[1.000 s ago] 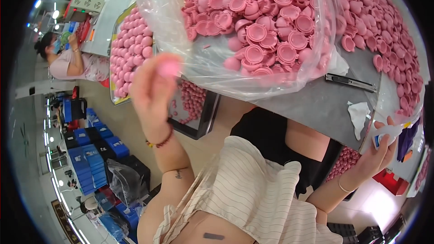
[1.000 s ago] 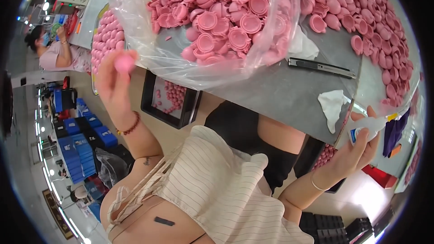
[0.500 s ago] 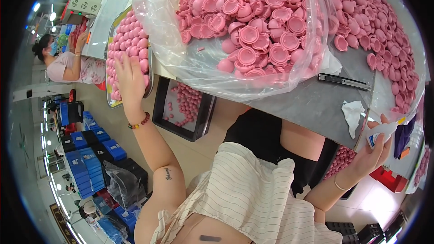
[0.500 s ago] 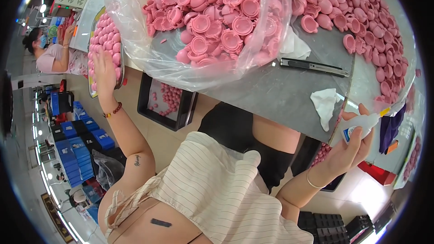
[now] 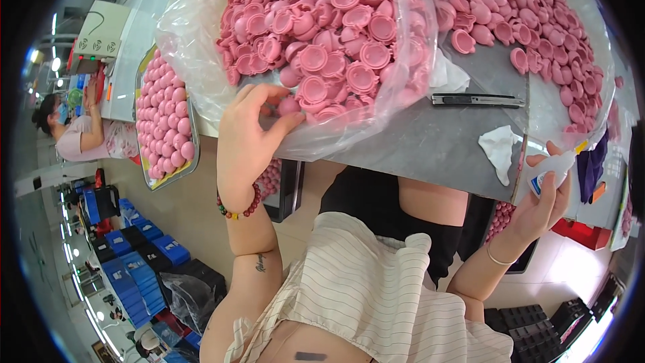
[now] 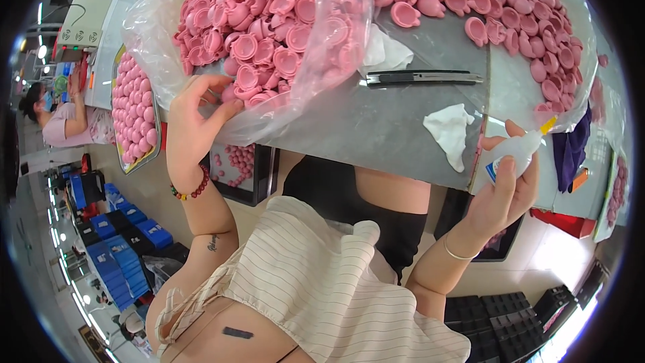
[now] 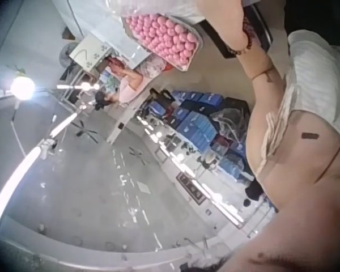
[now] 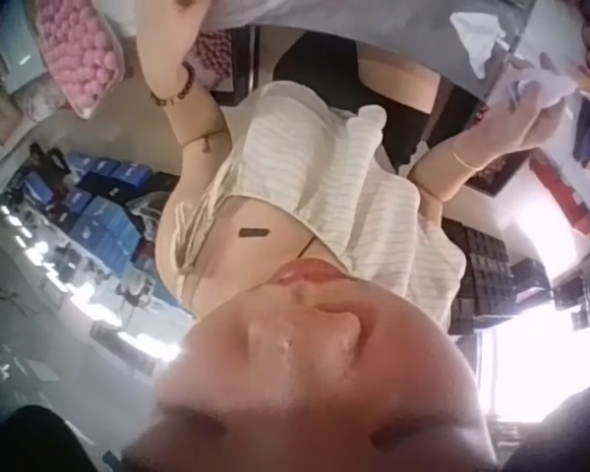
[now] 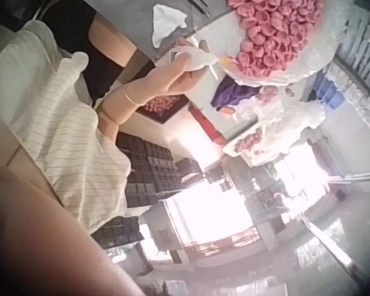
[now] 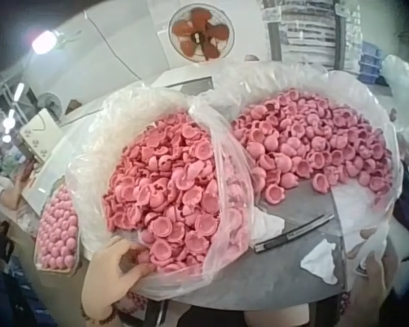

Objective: Gluing and joining two halves of a pink circular toy component at a factory workbench.

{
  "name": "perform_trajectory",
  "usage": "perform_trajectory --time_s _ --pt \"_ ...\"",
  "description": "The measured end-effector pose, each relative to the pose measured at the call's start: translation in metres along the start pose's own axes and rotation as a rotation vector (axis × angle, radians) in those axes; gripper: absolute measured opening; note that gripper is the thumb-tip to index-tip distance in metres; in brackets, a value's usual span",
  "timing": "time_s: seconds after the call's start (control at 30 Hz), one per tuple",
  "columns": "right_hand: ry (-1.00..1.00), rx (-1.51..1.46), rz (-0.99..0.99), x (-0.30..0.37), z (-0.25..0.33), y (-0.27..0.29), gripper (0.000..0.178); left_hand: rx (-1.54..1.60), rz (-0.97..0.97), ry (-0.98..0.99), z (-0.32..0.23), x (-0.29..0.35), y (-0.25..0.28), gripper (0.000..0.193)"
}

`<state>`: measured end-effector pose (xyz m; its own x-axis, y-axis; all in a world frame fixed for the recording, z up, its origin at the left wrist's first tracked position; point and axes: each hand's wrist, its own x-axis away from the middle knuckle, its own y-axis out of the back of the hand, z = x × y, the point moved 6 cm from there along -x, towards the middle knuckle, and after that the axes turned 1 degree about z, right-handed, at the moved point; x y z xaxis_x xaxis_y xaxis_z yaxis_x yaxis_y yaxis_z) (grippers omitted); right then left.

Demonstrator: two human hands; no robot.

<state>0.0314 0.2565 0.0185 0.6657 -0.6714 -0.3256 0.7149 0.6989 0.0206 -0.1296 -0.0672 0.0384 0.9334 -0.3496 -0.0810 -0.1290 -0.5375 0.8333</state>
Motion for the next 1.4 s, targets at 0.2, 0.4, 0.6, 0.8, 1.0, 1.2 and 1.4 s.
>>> perform_trajectory --time_s 0.2,0.4,0.6,0.8,1.0,1.2,1.4 --pt "0.025 -0.083 0.002 0.002 -0.002 0.005 0.042 0.060 -0.310 -0.041 0.006 0.010 0.004 0.022" --pt "0.007 -0.260 -0.084 0.028 0.022 -0.009 0.051 0.874 -0.503 -0.173 -0.036 0.042 0.002 0.038" --pt "-0.246 -0.591 0.331 0.066 0.028 -0.056 0.045 1.715 0.490 -0.080 -0.115 0.051 -0.105 0.021" --pt "-0.229 -0.398 0.025 0.065 0.020 -0.033 0.052 1.819 0.659 -0.048 -0.125 0.064 -0.130 0.017" --pt "0.164 -0.461 0.029 0.052 0.029 0.002 0.040 1.813 0.672 0.132 -0.127 0.065 -0.130 0.032" --pt "0.511 -0.188 0.223 0.046 0.065 -0.010 0.060 1.754 0.613 0.068 -0.128 0.065 -0.128 0.045" --pt "0.620 0.040 0.186 0.055 0.069 -0.025 0.063 1.756 0.680 -0.027 -0.125 0.066 -0.128 0.043"
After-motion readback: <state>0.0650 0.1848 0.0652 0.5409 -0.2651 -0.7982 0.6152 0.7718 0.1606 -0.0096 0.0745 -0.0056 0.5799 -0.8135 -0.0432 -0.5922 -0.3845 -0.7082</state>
